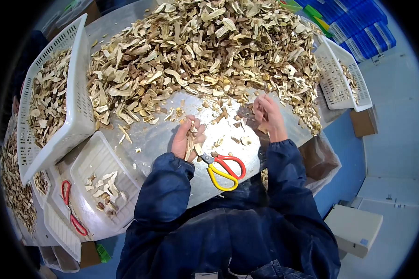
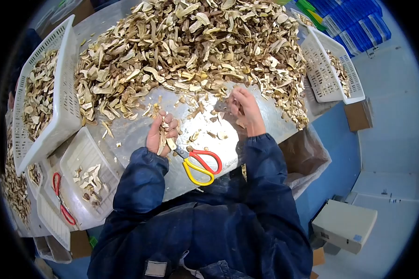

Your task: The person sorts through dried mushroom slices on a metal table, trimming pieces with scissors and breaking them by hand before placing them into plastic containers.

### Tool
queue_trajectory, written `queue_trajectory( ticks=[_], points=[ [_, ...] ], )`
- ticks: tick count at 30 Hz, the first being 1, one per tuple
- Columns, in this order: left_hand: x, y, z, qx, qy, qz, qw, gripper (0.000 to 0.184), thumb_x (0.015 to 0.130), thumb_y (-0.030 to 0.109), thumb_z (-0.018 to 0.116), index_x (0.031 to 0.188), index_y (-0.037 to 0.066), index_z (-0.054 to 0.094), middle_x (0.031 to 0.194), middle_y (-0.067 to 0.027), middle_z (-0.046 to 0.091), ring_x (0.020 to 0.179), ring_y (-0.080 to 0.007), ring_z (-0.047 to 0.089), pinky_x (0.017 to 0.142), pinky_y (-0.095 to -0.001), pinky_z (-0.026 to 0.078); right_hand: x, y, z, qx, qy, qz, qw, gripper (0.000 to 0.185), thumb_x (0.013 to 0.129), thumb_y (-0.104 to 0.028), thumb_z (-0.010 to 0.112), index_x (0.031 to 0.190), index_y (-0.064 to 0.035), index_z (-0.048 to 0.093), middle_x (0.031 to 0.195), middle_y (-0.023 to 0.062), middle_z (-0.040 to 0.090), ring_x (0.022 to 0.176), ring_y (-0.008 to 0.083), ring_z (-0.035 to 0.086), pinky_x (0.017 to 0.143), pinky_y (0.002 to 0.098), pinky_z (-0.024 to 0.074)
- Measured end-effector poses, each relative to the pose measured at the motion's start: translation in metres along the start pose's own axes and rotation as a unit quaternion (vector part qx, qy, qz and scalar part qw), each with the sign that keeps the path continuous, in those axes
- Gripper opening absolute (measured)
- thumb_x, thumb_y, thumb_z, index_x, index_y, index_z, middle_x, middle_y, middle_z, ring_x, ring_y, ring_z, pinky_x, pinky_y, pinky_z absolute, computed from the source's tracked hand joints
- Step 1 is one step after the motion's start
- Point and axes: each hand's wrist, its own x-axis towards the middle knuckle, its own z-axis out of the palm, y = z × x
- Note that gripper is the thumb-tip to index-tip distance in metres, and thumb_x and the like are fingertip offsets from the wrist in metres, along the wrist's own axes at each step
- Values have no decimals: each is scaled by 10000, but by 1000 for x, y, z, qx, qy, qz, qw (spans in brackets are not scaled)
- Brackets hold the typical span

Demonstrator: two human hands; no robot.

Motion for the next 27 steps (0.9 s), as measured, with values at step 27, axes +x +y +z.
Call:
queue_trajectory(
  ticks=[27],
  points=[
    [0,3,0,7,-6,2,1000,123,926,198,561,1014,120,523,831,-3,470,690,-94,391,510,-186,362,41,13,51,-676,84,-200,704,210,797,-196,617,880,-4,602,759,220,625,745,386,612,695,453,466]
  ],
)
